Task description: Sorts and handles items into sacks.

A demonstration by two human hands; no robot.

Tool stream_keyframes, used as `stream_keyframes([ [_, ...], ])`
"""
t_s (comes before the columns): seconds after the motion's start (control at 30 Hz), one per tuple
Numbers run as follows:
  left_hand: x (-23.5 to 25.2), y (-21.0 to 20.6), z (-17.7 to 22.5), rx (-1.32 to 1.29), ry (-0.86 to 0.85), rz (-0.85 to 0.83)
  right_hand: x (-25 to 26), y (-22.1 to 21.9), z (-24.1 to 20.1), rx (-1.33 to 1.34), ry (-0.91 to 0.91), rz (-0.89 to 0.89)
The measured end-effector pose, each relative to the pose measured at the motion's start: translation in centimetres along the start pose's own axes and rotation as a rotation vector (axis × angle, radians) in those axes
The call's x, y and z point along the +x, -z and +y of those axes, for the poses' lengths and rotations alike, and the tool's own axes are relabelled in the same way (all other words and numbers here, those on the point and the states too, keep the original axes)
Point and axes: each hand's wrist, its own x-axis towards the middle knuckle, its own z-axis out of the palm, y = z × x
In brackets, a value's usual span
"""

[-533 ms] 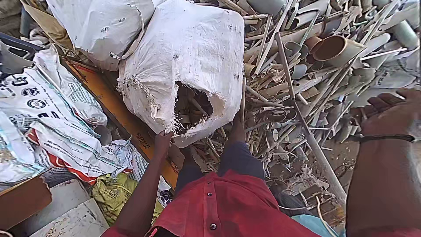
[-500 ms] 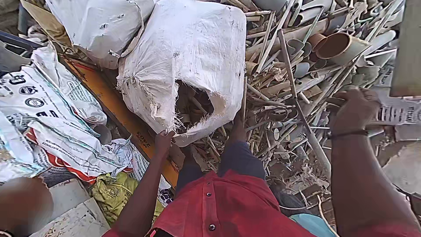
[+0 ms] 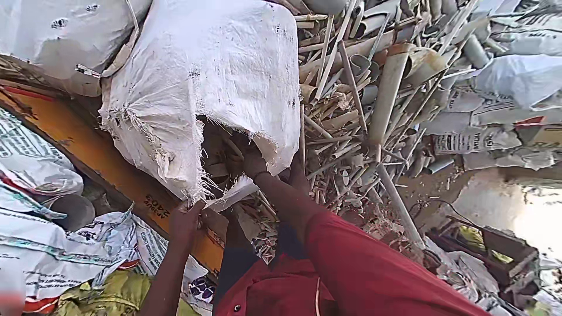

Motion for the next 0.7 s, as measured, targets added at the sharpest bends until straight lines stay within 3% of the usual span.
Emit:
stream_keyframes([
  [0.13, 0.2, -0.5, -0.4, 0.010, 0.009, 0.005, -5.8, 6.8, 3.9, 0.041, 0.190, -0.212],
  [0.23, 0.8, 0.0, -1.3, 0.002, 0.012, 0.013, -10.6, 12.6, 10.2, 0.332, 0.260, -0.164],
  [0.3, 1.2, 0.1, -1.6, -0.009, 0.015, 0.007, -14.4, 17.4, 15.4, 0.639, 0.152, 0.027],
  [0.37, 1.3, 0.7, -1.7, -0.013, 0.027, 0.009, -16.8, 21.3, 20.9, 0.974, 0.079, 0.347],
  [0.43, 1.0, 1.5, -1.6, 0.004, 0.044, 0.026, -17.2, 23.6, 25.4, 1.259, -0.009, 0.671],
  [0.5, 0.8, 2.0, -1.4, 0.026, 0.066, 0.048, -15.7, 24.0, 28.8, 1.385, -0.114, 0.840],
  [0.6, 1.1, 2.2, -1.3, 0.027, 0.096, 0.054, -12.3, 20.8, 25.4, 1.262, -0.159, 0.867],
  [0.7, 1.2, 2.1, -1.8, 0.002, 0.111, 0.057, -8.8, 14.1, 16.2, 0.897, 0.056, 0.453],
])
